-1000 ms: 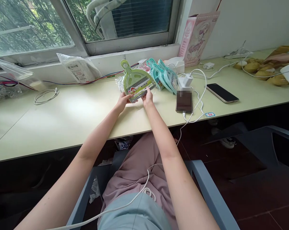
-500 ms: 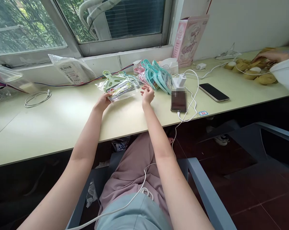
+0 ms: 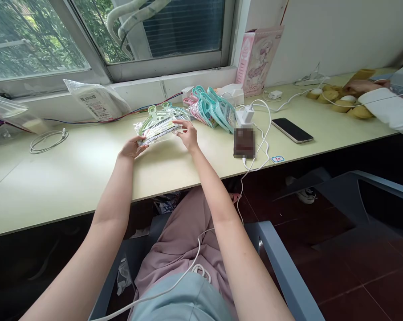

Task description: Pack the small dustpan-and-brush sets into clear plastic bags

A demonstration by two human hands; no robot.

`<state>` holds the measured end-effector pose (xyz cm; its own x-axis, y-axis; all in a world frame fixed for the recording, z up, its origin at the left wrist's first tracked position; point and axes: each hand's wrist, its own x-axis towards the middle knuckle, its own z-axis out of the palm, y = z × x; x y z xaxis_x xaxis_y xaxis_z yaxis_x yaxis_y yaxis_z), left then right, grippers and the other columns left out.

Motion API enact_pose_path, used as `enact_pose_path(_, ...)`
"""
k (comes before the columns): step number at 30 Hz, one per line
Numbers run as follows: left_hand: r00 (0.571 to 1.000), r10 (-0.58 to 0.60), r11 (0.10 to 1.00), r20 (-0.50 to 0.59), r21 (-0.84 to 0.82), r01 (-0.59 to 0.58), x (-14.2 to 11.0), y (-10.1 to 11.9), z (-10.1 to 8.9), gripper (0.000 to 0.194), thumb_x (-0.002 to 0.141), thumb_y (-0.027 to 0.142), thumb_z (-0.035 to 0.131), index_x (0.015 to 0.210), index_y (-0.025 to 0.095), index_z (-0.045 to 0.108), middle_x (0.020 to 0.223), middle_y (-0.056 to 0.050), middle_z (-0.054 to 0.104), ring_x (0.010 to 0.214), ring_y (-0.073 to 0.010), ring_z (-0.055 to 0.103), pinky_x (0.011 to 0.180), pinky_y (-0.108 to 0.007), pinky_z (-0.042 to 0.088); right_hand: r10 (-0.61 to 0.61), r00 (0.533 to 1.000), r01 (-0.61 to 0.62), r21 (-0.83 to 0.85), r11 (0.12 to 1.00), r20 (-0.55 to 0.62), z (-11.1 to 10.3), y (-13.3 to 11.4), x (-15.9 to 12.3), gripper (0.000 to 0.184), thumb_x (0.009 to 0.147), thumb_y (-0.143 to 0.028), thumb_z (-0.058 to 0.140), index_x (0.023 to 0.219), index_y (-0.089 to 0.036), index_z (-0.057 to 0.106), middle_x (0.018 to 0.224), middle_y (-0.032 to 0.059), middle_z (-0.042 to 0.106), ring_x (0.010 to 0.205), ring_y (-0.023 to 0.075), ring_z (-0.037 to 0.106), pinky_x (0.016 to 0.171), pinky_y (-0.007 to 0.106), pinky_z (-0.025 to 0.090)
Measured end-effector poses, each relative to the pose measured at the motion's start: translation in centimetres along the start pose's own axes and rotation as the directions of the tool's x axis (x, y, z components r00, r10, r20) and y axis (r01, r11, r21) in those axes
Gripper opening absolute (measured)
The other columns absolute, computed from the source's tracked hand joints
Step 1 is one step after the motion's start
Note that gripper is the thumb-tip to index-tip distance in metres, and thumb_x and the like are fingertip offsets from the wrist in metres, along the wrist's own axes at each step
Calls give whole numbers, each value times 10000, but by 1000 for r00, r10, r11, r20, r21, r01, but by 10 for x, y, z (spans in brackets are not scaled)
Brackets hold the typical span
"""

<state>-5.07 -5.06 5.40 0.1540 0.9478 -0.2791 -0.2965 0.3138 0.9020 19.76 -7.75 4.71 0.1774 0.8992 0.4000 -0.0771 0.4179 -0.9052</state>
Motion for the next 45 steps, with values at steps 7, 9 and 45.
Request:
enact_pose_path(7, 997, -66, 998, -30, 13, 67, 0, 3, -6, 190, 816, 66, 551, 1000, 102, 574, 603, -6, 595, 433, -106, 601, 345, -124, 470, -86, 995, 96, -206, 974, 58, -3, 16, 6, 124, 746, -278, 797, 854, -234, 755, 1227, 50, 677, 1081, 201, 642, 865, 316, 535)
enact_pose_path(9, 996, -83, 996, -12, 13, 83, -2, 4, -5, 170, 824, 63, 529, 986, 99, 565, 578, -5, 586, 404, -95, 572, 337, -117, 451, -131, 991, 137, -256, 957, 43, -2, 16, 6, 128, 776, -345, 782, 832, -233, 754, 1213, 61, 676, 1131, 224, 622, 888, 349, 533)
enact_pose_path(45, 946, 11, 981, 324, 181, -74, 2, -11, 4, 287, 834, 77, 602, 1118, 34, 595, 855, -176, 740, 573, -134, 640, 470, -188, 474, -457, 889, 249, -821, 514, -16, -8, 10, -10, 370, 1005, -460, 433, 926, -221, 704, 1195, 129, 610, 1229, 300, 500, 1023, 518, 380)
